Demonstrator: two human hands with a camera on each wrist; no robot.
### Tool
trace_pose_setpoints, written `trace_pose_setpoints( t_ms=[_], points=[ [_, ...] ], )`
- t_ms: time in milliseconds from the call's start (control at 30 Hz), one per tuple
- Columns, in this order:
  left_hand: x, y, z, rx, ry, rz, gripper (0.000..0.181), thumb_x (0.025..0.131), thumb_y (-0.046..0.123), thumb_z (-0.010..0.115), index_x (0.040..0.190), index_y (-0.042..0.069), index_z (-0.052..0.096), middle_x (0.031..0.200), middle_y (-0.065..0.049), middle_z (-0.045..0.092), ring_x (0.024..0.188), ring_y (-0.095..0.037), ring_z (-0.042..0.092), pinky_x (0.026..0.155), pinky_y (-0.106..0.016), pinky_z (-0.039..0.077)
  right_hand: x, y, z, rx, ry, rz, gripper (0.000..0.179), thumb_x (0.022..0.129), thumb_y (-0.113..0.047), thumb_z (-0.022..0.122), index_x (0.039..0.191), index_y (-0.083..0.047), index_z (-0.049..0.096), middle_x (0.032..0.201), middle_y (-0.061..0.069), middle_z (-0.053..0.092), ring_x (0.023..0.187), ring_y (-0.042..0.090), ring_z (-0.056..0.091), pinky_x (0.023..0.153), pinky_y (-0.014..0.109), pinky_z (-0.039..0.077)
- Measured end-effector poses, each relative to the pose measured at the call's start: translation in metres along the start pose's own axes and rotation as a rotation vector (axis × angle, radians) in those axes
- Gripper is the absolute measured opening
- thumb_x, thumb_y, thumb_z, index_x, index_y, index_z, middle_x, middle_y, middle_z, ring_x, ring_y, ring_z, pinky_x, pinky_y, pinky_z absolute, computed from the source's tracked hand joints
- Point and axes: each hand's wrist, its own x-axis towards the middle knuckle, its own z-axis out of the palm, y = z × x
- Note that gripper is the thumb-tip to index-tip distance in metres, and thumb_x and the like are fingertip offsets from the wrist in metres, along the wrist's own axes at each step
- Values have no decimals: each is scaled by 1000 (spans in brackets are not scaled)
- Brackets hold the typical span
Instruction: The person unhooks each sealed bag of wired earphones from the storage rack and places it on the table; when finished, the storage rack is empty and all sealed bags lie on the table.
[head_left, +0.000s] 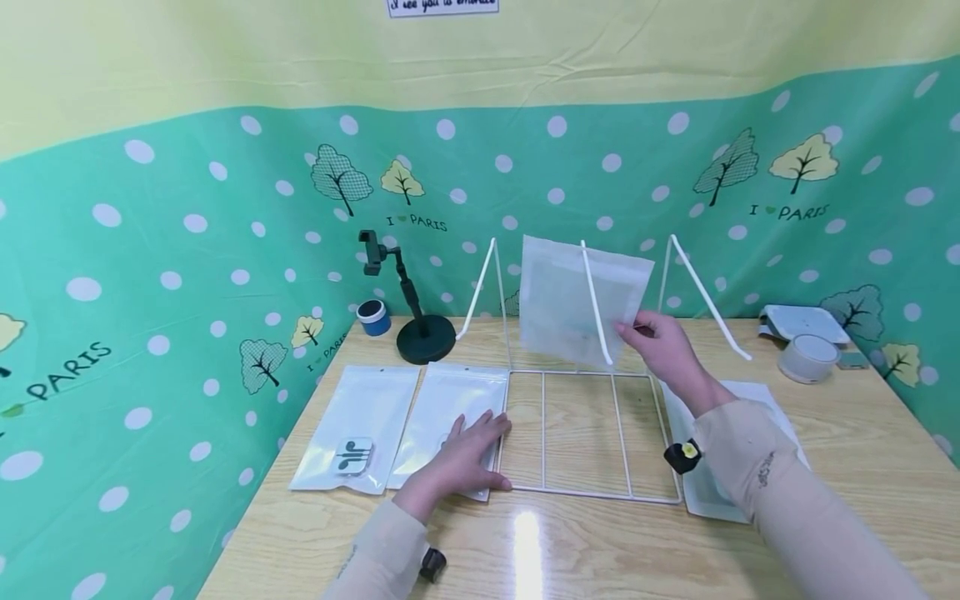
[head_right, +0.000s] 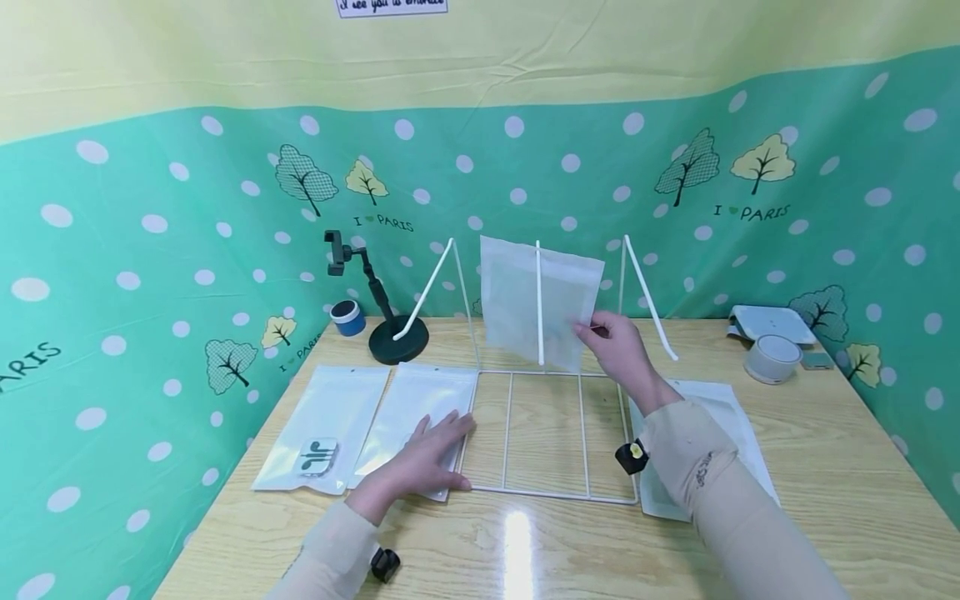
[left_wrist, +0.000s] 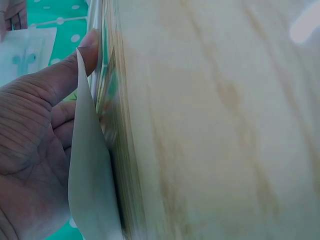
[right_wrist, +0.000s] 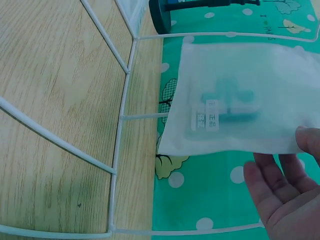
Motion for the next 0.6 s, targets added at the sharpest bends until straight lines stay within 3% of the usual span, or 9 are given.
trace_pose_setpoints(
  t_ms=[200, 600],
  points=[
    [0, 0, -1, -4, 0, -6, 94, 73, 47, 82, 149, 13, 40, 157, -2, 32, 147, -24, 19, 118, -53, 1, -2, 1, 1, 72, -25, 3, 39, 103, -23, 50, 129, 5, 55, 131, 24, 56, 119, 36, 56, 94, 47, 50],
    [1, 0, 0, -3, -6, -6, 93, 74, 47, 82, 149, 13, 40, 157, -3, 32, 147, -24, 19, 118, -54, 2, -17, 4, -4, 100, -86, -50, 38, 104, -23, 48, 128, 5, 55, 130, 23, 57, 114, 32, 59, 86, 33, 56]
  ],
)
